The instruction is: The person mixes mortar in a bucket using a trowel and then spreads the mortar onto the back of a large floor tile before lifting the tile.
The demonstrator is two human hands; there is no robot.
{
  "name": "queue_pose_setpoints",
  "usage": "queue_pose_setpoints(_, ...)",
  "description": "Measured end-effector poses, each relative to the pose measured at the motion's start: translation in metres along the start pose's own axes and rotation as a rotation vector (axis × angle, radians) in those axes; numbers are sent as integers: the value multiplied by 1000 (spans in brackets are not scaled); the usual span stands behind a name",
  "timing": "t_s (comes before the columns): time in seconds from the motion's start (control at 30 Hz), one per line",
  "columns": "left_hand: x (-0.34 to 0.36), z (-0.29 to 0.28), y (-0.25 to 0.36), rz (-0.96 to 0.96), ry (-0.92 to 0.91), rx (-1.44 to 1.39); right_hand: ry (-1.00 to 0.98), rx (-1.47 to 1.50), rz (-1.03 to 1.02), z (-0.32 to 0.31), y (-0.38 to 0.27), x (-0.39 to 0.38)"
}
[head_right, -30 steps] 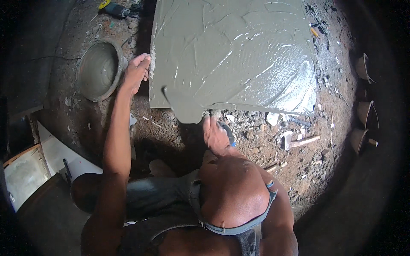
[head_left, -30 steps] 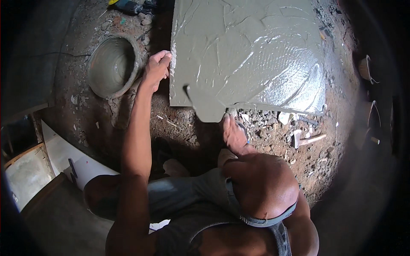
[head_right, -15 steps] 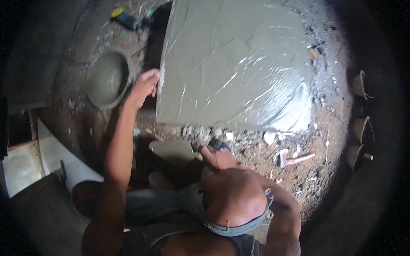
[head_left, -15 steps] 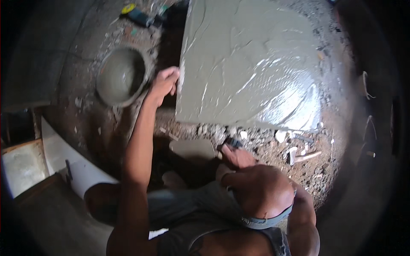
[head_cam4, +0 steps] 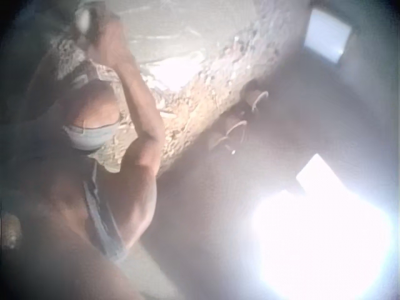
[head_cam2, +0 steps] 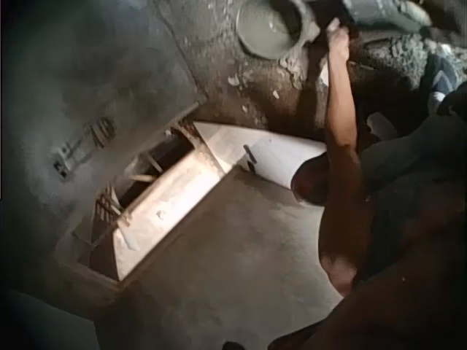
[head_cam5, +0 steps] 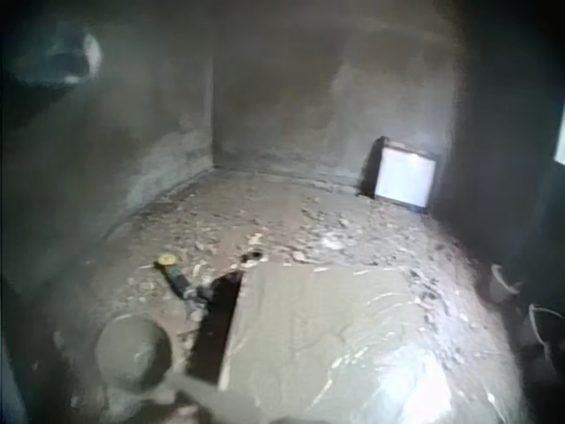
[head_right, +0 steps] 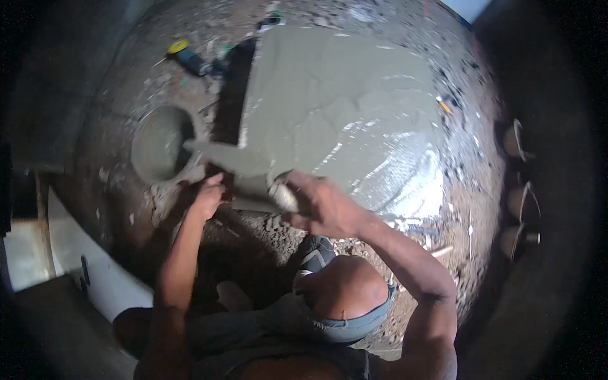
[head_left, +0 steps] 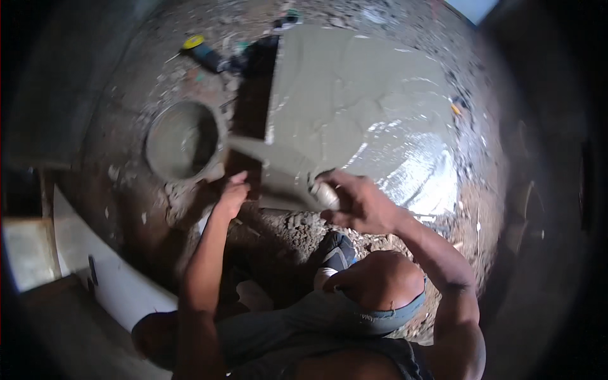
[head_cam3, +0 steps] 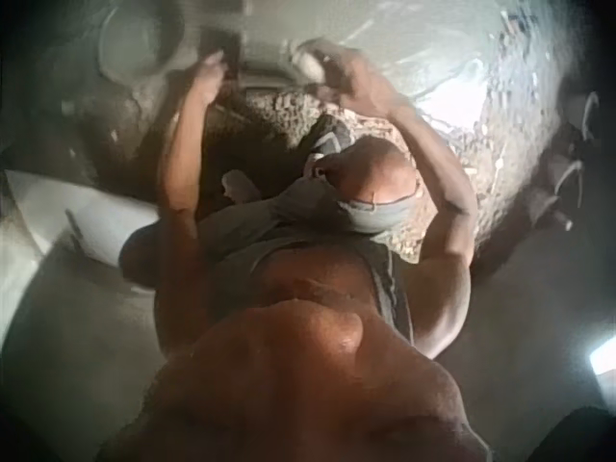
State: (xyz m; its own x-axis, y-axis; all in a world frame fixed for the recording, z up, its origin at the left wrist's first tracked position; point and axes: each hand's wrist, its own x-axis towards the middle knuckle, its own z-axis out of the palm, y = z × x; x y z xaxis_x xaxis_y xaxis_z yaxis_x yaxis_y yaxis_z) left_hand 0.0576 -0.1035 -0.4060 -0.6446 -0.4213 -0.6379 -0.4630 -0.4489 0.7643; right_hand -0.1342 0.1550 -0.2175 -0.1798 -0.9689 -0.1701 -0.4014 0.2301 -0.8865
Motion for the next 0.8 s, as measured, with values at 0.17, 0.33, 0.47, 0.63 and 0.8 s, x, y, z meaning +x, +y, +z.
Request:
queue_pose_setpoints(0.17, -60, -57, 1, -156, -451, 1134, 185, 366, 24, -19, -15, 9)
queue_pose_setpoints(0.33, -129, -154, 22, -3, 88, 695, 126, 266, 163, -29, -38, 45)
queue_pose_setpoints(0.47, -83, -177, 42, 10, 475, 68, 38, -29, 167, -25, -74, 86)
queue_pose_setpoints(0.63, 25, -190, 48, 224, 299, -399, -29, -499, -93, -13, -111, 141)
queue_pose_setpoints(0.8, 45, -163, 68, 593, 209, -636, -101, -750, -35, -10, -124, 173)
